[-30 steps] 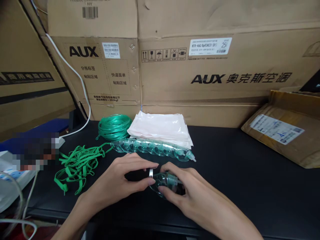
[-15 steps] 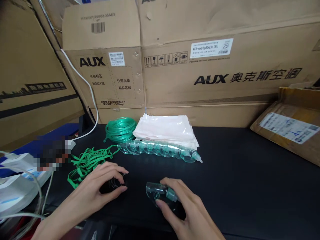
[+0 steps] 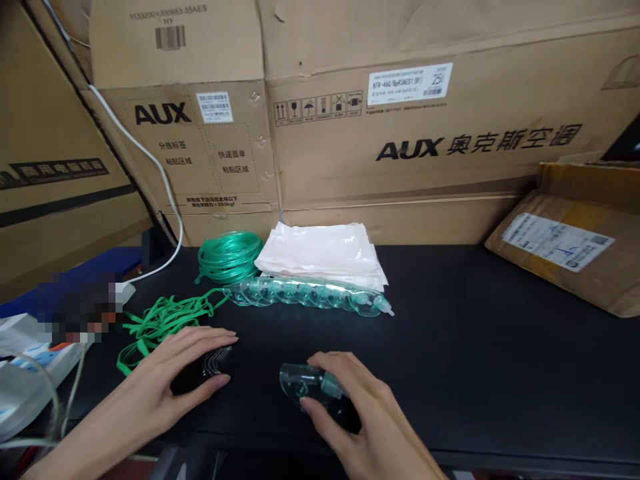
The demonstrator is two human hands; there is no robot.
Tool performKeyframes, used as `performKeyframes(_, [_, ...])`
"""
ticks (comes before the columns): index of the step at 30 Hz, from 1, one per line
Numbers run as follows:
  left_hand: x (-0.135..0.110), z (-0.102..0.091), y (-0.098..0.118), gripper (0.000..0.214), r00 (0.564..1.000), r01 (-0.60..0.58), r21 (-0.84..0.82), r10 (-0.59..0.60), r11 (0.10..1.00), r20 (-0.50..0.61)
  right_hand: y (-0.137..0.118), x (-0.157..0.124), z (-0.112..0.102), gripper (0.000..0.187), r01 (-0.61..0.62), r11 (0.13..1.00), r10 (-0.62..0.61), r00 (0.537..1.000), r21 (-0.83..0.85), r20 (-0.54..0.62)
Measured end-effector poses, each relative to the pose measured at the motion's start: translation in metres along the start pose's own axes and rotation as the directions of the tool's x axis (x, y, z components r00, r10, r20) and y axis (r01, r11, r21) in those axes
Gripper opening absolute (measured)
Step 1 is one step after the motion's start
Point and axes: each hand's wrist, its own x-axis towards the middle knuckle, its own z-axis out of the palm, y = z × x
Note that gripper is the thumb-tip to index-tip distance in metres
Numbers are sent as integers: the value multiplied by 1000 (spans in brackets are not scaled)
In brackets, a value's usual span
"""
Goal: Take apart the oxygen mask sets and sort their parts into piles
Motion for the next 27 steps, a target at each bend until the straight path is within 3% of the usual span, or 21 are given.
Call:
performKeyframes(5, [38, 8, 32, 33, 992, -100, -112, 91, 989, -82, 2, 1, -11, 27, 46, 999, -46, 996, 2, -76])
performKeyframes(9, [91, 11, 72, 28, 973, -217, -162, 201, 963, -110, 24, 11, -50, 25, 38, 996, -61, 949, -80, -308])
performKeyframes(11, [116, 11, 88, 28, 964, -260, -156, 246, 953, -102, 41, 19, -73, 30, -31, 994, -18, 904, -108, -427])
performKeyframes(13, [137, 12, 100, 28, 958, -281, -105, 273, 954, -83, 58, 26, -90, 36, -108, 986, 37, 885, -127, -464])
performKeyframes(19, [175, 28, 110, 25, 950, -311, -7, 311, 950, -9, 83, 35, -94, 37, -99, 966, 33, 963, -237, -267])
performKeyframes(27, [182, 39, 104, 27, 951, -307, -5, 307, 952, 36, 76, 48, -99, 37, -3, 926, -30, 996, -377, -81])
